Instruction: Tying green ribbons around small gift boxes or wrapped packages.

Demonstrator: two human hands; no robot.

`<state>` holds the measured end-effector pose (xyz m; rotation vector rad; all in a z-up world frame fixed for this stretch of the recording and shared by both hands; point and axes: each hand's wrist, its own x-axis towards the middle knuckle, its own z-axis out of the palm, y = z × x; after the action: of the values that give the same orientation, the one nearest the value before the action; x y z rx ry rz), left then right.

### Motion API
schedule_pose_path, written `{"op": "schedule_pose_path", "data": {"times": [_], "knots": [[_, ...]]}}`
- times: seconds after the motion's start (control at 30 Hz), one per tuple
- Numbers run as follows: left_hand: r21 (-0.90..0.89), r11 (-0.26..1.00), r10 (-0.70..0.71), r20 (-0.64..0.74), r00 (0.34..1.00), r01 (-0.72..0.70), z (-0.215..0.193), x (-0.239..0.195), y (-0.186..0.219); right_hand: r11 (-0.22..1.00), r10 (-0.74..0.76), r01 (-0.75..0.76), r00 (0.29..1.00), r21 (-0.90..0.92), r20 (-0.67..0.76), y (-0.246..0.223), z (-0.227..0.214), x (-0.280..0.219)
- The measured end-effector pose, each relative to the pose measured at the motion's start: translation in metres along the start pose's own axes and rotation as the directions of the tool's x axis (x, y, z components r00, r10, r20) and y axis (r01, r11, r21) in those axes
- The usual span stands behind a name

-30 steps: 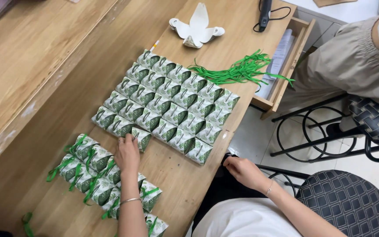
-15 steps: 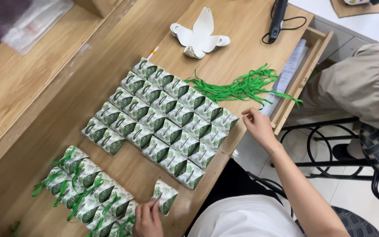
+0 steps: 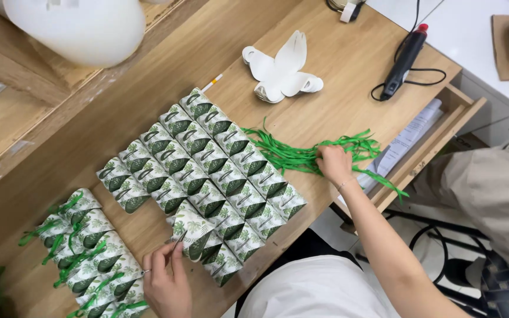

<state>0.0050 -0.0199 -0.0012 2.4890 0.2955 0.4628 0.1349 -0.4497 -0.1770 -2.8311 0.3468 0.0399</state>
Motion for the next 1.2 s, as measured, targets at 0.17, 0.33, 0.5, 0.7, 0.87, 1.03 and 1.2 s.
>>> {"op": "schedule_pose_path", "data": {"times": [0.17, 0.33, 0.5, 0.7, 0.87, 1.03, 1.2], "knots": [[-0.015, 0.999, -0.042, -0.036, 0.998, 0.041, 0.008, -0.019, -0.012, 0.976, -0.015, -0.002, 0.997, 0.218, 0.078, 0.012, -0.030, 0.027], [-0.003, 0.991, -0.133, -0.077, 0.988, 0.133, 0.013, -0.047, -0.066, 0.915, -0.068, -0.016, 0.979, 0.404, 0.192, 0.014, -0.064, 0.061], [-0.014, 0.979, -0.203, -0.156, 0.967, 0.203, 0.032, -0.071, -0.112, 0.182, -0.102, -0.146, 0.981, 0.972, 0.166, -0.027, -0.128, 0.067], [0.085, 0.963, -0.236, -0.198, 0.951, 0.256, 0.025, -0.074, -0.133, -0.057, -0.326, -0.381, 0.881, 0.923, 0.344, -0.092, -0.198, 0.037], [0.082, 0.949, -0.297, -0.088, 0.951, 0.304, 0.023, -0.061, -0.121, -0.012, -0.433, -0.348, 0.847, 0.938, 0.309, -0.129, -0.188, 0.018], [0.004, 0.922, -0.387, 0.018, 0.922, 0.387, 0.028, -0.049, -0.078, 0.275, -0.500, -0.147, 0.822, 0.950, 0.272, -0.209, -0.166, -0.040], [-0.566, 0.271, -0.281, 0.727, 0.626, 0.779, 0.016, -0.038, -0.018, 0.540, -0.782, -0.016, 0.358, 0.841, 0.509, -0.277, -0.146, -0.147]]}}
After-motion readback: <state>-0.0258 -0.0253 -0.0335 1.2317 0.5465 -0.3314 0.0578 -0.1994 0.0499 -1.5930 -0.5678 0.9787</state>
